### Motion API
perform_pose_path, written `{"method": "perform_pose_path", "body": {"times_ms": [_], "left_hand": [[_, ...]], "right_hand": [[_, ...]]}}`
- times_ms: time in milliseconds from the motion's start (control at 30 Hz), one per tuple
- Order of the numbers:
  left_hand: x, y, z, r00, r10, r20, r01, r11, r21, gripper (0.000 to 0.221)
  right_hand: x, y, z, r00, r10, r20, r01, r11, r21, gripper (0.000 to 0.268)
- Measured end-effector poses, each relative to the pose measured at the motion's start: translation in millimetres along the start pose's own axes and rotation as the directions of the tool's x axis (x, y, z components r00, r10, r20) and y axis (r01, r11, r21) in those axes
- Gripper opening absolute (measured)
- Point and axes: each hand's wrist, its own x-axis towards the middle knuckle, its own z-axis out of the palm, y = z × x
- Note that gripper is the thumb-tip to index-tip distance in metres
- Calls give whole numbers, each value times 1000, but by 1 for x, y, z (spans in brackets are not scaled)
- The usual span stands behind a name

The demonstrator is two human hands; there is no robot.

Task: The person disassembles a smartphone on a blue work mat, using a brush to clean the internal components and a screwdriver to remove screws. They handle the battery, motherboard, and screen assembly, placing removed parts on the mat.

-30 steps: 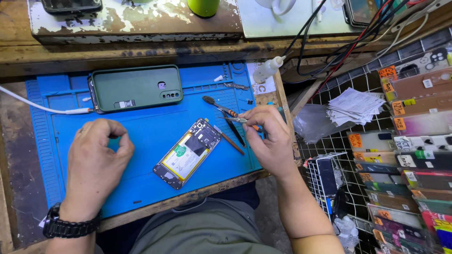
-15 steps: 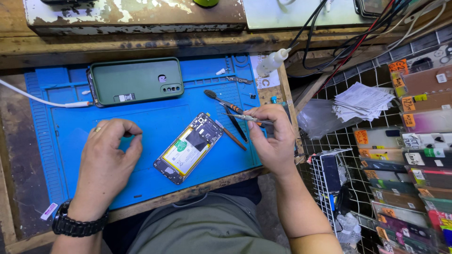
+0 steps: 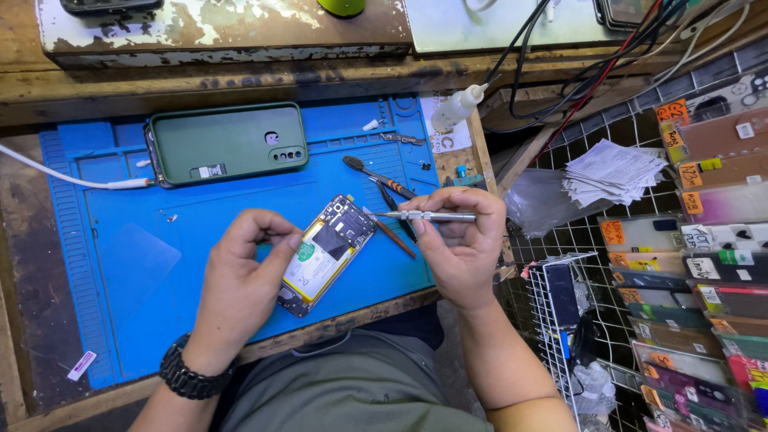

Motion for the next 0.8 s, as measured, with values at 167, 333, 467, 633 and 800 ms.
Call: {"method": "perform_pose_path", "body": {"times_ms": [167, 333, 467, 633, 800], "left_hand": [[1, 2, 13, 995, -66, 74, 71, 995, -67, 11], [3, 4, 11, 993, -97, 72, 101, 993, -60, 13], [3, 2, 8, 995, -70, 70, 75, 995, -71, 15], [-2, 2, -3, 999, 18, -36, -13, 991, 136, 9], [-7, 2, -23, 973, 226, -55, -179, 878, 444, 10]], "right_hand": [[-2, -2, 2, 1000, 6, 2, -6, 1000, 0, 49], [0, 0, -3, 998, -64, -27, 63, 998, -22, 51], [-2, 1, -6, 998, -31, -49, 31, 1000, -4, 52], [-7, 7, -11, 997, -19, -70, 21, 999, 28, 56], [-11, 4, -26, 993, 109, -50, -111, 994, -23, 45]]}}
